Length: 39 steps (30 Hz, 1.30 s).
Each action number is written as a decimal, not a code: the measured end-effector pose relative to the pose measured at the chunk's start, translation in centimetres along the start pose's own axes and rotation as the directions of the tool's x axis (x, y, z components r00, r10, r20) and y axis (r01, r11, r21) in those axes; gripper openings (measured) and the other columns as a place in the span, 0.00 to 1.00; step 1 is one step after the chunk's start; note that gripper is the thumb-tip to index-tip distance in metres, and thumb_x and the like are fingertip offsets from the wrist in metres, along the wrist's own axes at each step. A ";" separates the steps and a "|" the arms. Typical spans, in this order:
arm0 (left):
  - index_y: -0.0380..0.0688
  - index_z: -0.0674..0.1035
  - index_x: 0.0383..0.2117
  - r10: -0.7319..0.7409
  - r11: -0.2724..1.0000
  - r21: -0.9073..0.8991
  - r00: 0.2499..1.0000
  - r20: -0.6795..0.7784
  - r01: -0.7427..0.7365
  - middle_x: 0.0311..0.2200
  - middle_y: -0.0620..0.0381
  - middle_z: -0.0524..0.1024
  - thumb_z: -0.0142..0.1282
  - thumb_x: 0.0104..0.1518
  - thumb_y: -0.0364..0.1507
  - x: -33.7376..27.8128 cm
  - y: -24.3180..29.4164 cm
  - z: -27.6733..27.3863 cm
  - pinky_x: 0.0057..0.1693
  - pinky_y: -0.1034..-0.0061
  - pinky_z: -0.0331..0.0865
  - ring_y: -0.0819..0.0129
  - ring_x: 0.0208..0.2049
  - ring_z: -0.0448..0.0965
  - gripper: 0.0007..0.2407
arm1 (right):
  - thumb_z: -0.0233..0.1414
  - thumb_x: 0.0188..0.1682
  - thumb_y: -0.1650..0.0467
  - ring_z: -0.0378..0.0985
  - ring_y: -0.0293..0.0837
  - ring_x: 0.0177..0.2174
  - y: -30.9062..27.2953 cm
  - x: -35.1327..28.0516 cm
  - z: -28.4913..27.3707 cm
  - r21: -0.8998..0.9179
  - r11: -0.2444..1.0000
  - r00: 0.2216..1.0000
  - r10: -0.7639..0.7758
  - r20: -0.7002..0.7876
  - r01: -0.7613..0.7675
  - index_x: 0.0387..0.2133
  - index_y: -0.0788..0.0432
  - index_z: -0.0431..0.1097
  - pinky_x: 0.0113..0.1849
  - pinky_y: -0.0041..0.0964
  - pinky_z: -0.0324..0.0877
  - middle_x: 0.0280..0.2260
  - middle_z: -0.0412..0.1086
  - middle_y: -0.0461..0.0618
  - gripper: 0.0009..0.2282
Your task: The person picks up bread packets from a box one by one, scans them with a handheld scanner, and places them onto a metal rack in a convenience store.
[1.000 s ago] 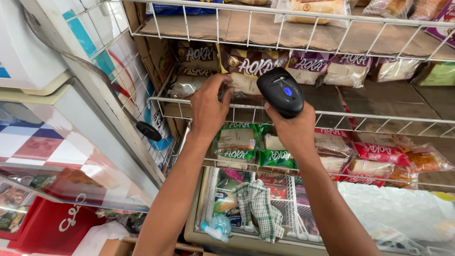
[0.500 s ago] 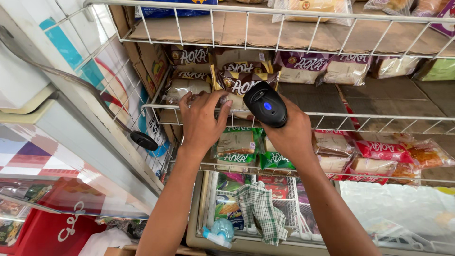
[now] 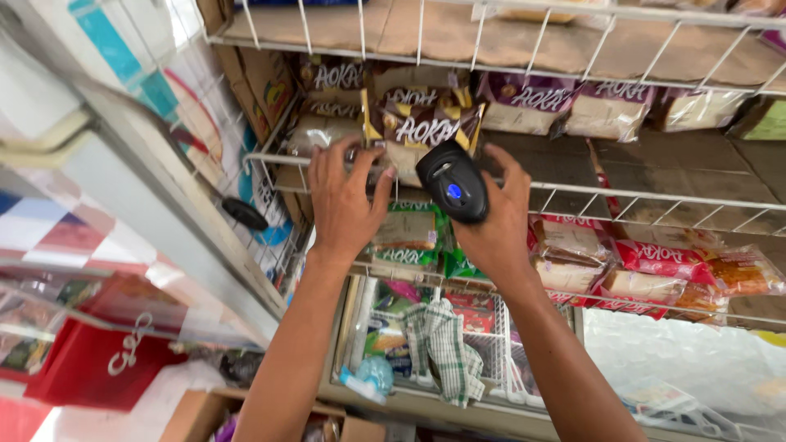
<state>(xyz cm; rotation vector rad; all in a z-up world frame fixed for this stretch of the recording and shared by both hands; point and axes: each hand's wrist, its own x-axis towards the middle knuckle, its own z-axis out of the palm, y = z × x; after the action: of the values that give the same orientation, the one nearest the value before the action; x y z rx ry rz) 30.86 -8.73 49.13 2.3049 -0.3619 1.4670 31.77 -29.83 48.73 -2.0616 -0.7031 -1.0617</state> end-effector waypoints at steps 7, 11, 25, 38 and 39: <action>0.44 0.81 0.38 -0.111 0.985 -0.137 0.994 -0.021 0.107 0.49 0.50 0.77 0.60 0.60 0.26 -7.0 5.0 -4.9 0.61 0.58 0.65 0.50 0.53 0.75 0.04 | 0.64 0.46 0.75 0.77 0.39 0.42 -1.8 -6.1 -1.0 0.518 0.785 0.939 0.250 0.237 -0.340 0.50 0.63 0.72 0.47 0.36 0.73 0.44 0.77 0.50 0.18; 0.43 0.81 0.36 -0.240 0.967 -0.091 0.971 0.009 0.240 0.45 0.53 0.78 0.62 0.57 0.24 -14.9 8.5 -8.0 0.57 0.60 0.67 0.52 0.50 0.77 0.04 | 0.63 0.50 0.76 0.77 0.33 0.38 -3.1 -13.8 0.0 0.604 0.651 0.854 0.139 0.501 -0.460 0.44 0.64 0.76 0.43 0.30 0.74 0.39 0.78 0.47 0.10; 0.41 0.81 0.34 -0.892 0.356 0.153 0.384 -0.239 0.922 0.38 0.50 0.80 0.58 0.59 0.26 -49.5 14.2 -16.4 0.53 0.62 0.70 0.51 0.44 0.79 0.03 | 0.65 0.44 0.67 0.78 0.35 0.30 -10.3 -40.5 7.7 0.251 0.511 0.208 -0.141 0.968 -0.822 0.32 0.64 0.77 0.34 0.31 0.73 0.28 0.77 0.43 0.11; 0.48 0.67 0.58 -0.999 -0.040 0.576 -0.029 -0.028 0.817 0.66 0.38 0.55 0.70 0.44 0.30 -62.2 6.6 -21.7 0.67 0.52 0.55 0.37 0.69 0.51 0.32 | 0.66 0.43 0.64 0.75 0.40 0.26 -14.5 -50.7 14.3 0.018 0.747 -0.012 -0.036 0.999 -0.664 0.32 0.65 0.77 0.33 0.38 0.71 0.25 0.75 0.50 0.14; 0.51 0.61 0.63 -0.989 -0.068 0.632 -0.134 0.057 0.772 0.66 0.37 0.52 0.71 0.43 0.33 -62.1 5.7 -21.6 0.68 0.48 0.50 0.38 0.70 0.48 0.38 | 0.65 0.43 0.64 0.76 0.39 0.28 -14.8 -50.7 14.4 0.029 0.734 -0.008 -0.047 0.999 -0.678 0.33 0.64 0.77 0.35 0.37 0.71 0.26 0.76 0.48 0.15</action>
<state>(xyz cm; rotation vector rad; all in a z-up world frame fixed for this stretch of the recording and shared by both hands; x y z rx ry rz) -15.13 -3.40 2.06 2.0960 1.4662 -0.0096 1.56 -16.93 4.88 -1.9600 -0.8465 1.0910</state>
